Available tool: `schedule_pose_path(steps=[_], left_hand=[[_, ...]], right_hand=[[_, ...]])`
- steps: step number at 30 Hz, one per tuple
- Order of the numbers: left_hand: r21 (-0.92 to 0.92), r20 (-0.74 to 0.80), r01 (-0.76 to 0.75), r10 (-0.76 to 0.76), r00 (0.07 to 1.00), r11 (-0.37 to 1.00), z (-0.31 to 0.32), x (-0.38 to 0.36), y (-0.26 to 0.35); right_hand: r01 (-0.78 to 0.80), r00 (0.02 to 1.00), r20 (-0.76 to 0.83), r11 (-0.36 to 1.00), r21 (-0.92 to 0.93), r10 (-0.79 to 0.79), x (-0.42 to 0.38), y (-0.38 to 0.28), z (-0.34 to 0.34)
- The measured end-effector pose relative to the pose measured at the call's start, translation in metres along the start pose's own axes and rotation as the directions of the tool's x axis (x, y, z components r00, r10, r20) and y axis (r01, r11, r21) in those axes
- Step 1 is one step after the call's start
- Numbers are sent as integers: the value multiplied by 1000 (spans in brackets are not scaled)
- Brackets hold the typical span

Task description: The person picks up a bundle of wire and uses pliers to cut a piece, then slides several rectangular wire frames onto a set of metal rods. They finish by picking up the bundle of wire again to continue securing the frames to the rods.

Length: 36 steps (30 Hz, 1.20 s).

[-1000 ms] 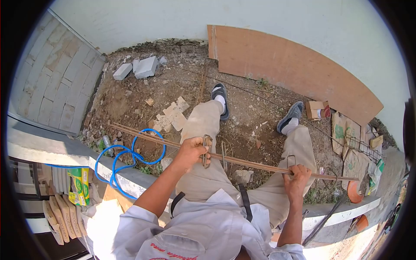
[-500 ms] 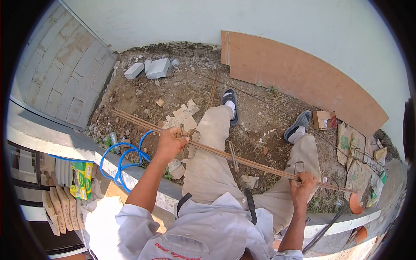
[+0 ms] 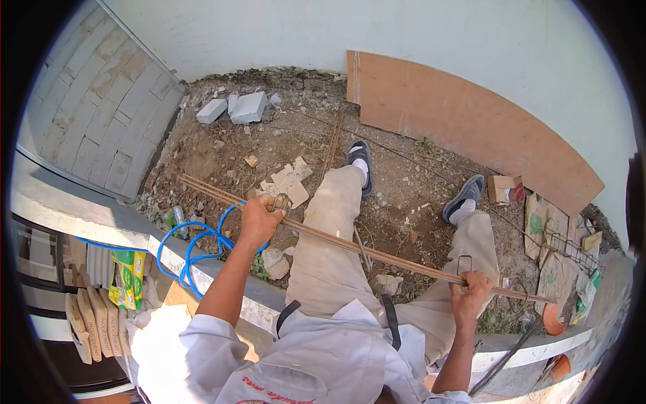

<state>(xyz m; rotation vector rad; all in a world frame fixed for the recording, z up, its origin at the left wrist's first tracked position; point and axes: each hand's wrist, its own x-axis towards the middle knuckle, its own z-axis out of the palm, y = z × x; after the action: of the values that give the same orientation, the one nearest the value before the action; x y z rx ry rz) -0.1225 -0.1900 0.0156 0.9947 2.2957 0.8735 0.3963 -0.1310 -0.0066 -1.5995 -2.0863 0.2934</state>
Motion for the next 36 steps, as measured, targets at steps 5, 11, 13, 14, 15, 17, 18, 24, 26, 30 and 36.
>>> schedule_pose_path(steps=[5, 11, 13, 14, 15, 17, 18, 24, 26, 30, 36], left_hand=[[66, 14, 19, -19, 1000, 998, 7, -3, -8], [171, 3, -28, 28, 1000, 985, 23, -10, -25], [186, 0, -52, 53, 999, 981, 29, -11, -31], [193, 1, -65, 66, 998, 979, 32, -12, -34], [179, -6, -53, 55, 998, 982, 34, -13, -33], [147, -18, -30, 33, 999, 989, 35, -16, -28], [182, -32, -76, 83, 996, 980, 36, -17, -27], [178, -46, -62, 72, 996, 982, 35, -16, -33], [174, -34, -53, 60, 998, 983, 34, -13, -42], [188, -14, -73, 78, 997, 979, 36, -14, -34], [148, -12, -176, 180, 984, 973, 39, -10, -46]], right_hand=[[-21, 1000, 12, 1000, -9, 21, -10, 4, 7], [-36, 999, 27, 999, -23, 36, -23, 9, 13], [-43, 998, 34, 999, -32, 44, -25, 11, 14], [-46, 998, 45, 998, -31, 47, -26, 12, 15], [-51, 997, 55, 998, -34, 53, -26, 12, 15], [-75, 991, 106, 997, -25, 78, -25, 12, 11], [-94, 985, 146, 996, -10, 94, -23, 9, 9], [-277, 898, 387, 953, 125, 210, -12, 13, 2], [-295, 891, 400, 944, 148, 216, -8, 14, 1], [-307, 897, 382, 936, 173, 224, -8, 20, 7], [-241, 937, 295, 958, 158, 187, -8, 21, 13]])
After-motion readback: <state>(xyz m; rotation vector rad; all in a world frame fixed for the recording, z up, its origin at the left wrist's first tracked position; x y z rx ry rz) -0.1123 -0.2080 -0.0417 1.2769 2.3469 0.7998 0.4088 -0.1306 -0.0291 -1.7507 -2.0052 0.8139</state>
